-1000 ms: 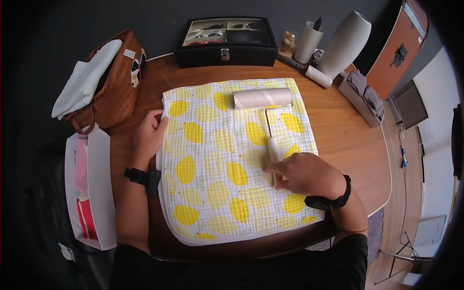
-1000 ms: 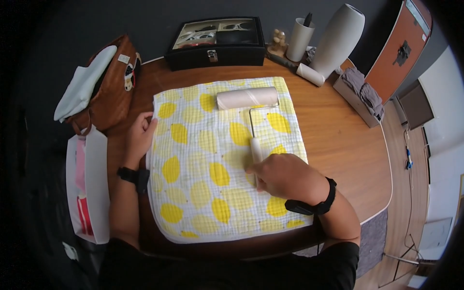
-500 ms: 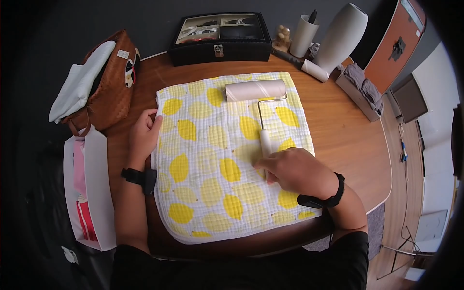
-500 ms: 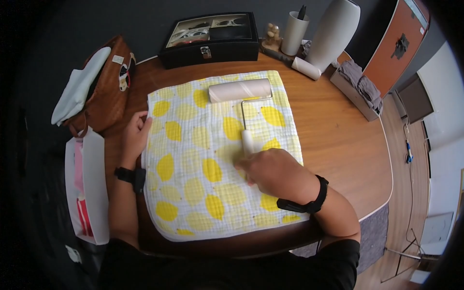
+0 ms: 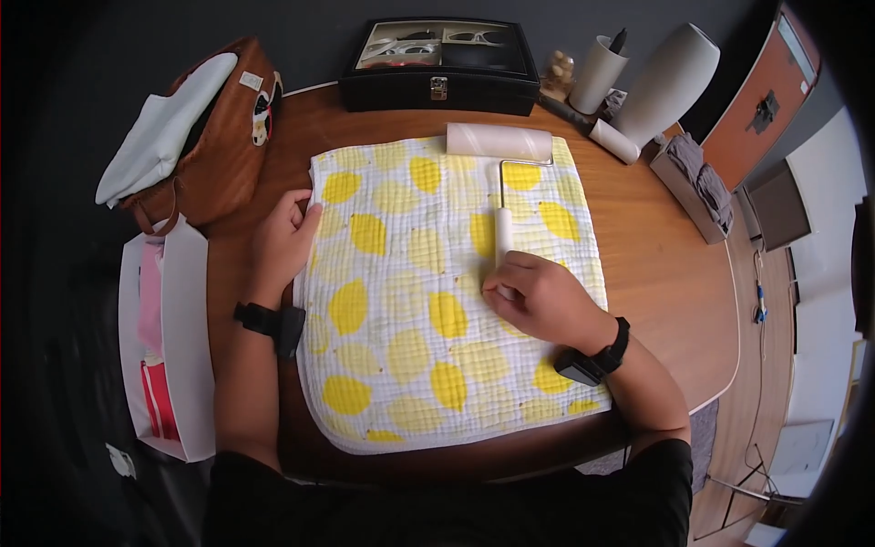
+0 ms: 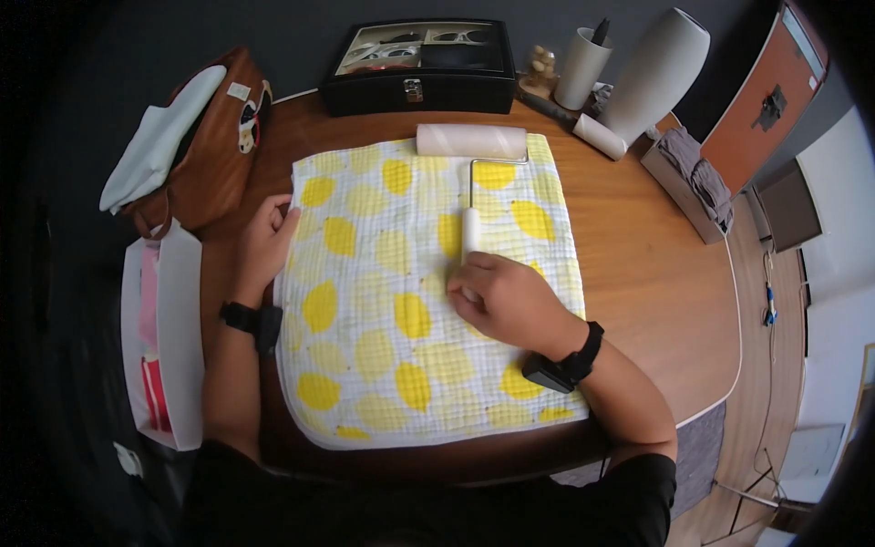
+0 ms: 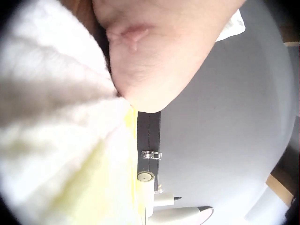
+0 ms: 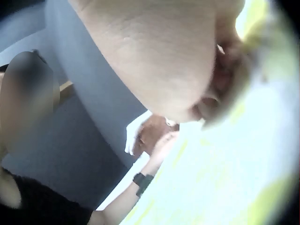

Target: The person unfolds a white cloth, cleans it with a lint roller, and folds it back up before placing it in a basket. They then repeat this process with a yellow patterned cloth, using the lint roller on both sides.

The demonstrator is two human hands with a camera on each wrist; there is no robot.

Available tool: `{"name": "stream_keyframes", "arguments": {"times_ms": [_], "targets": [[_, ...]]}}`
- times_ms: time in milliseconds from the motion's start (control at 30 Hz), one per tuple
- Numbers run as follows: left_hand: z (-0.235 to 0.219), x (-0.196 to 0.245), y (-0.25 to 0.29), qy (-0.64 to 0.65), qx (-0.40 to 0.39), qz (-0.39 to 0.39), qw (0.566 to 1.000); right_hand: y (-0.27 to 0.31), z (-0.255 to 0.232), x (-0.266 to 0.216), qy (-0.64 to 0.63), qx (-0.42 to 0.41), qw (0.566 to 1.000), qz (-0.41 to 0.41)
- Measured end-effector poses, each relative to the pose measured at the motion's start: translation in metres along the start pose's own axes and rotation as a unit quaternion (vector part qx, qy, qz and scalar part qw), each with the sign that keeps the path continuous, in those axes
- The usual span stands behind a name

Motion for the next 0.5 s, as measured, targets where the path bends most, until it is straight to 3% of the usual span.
{"name": "stream_keyframes", "arguments": {"times_ms": [233, 433, 500], "targets": [[0.0, -0.001, -0.001, 0.0, -0.006, -0.001, 1.0, -0.004, 0.002, 0.014, -0.088, 0.007, 0.996, -0.004], [0.0, -0.002, -0.002, -0.013, 0.004, 0.016, 1.0, -0.001, -0.003, 0.009, 0.006, 0.042, 0.997, -0.062], [-0.001, -0.001, -0.002, -0.012, 0.002, 0.013, 1.0, 0.001, -0.002, 0.009, 0.043, 0.051, 0.997, -0.046]]}}
Point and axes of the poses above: each hand's wrist, its own y-axis away from the middle knuckle, its own z-axis out of the palm, x = y × z, the point moved 4 cm from there along -y, towards the middle knuckle, and after that the axes turned 4 degrees about z, right-handed, at the moved point
